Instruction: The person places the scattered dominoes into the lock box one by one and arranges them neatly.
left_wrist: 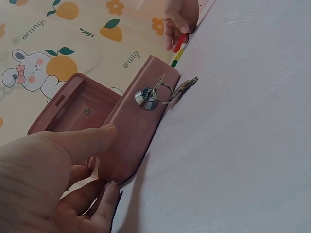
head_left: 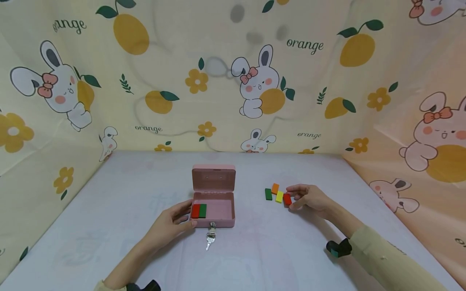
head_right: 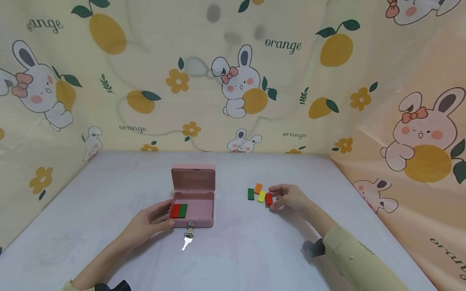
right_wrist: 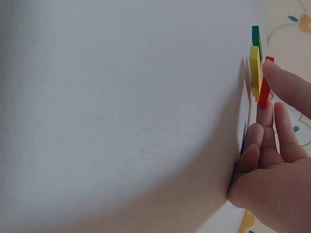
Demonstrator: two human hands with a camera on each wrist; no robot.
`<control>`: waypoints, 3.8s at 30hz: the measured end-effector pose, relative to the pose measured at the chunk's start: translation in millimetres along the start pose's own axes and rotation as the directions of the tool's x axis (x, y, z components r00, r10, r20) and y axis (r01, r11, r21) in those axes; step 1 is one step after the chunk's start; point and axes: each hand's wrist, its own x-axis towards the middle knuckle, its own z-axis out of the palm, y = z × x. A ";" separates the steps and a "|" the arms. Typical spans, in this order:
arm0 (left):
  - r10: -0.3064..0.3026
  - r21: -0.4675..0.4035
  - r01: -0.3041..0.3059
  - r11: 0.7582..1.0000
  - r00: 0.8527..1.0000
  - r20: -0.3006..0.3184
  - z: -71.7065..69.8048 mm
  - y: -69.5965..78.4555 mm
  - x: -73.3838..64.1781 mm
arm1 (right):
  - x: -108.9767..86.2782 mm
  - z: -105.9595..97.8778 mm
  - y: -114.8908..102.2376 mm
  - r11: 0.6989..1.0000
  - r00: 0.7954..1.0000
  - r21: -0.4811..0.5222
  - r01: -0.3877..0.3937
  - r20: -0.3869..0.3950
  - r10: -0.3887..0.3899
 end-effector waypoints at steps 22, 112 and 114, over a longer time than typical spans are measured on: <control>-0.014 -0.026 0.014 1.000 1.000 0.003 -0.7 -1.1 0.2 | -6.2 7.2 -5.7 0.999 1.000 0.048 0.011 0.002 -0.011; -0.024 -0.022 0.024 0.999 0.999 -0.024 0.3 -4.7 1.5 | -40.8 154.1 -52.9 0.958 0.973 0.181 0.223 0.025 -0.231; -0.019 -0.026 0.019 0.999 1.000 -0.019 0.5 -4.6 1.2 | -40.1 157.7 -54.4 0.961 0.972 0.157 0.229 0.020 -0.235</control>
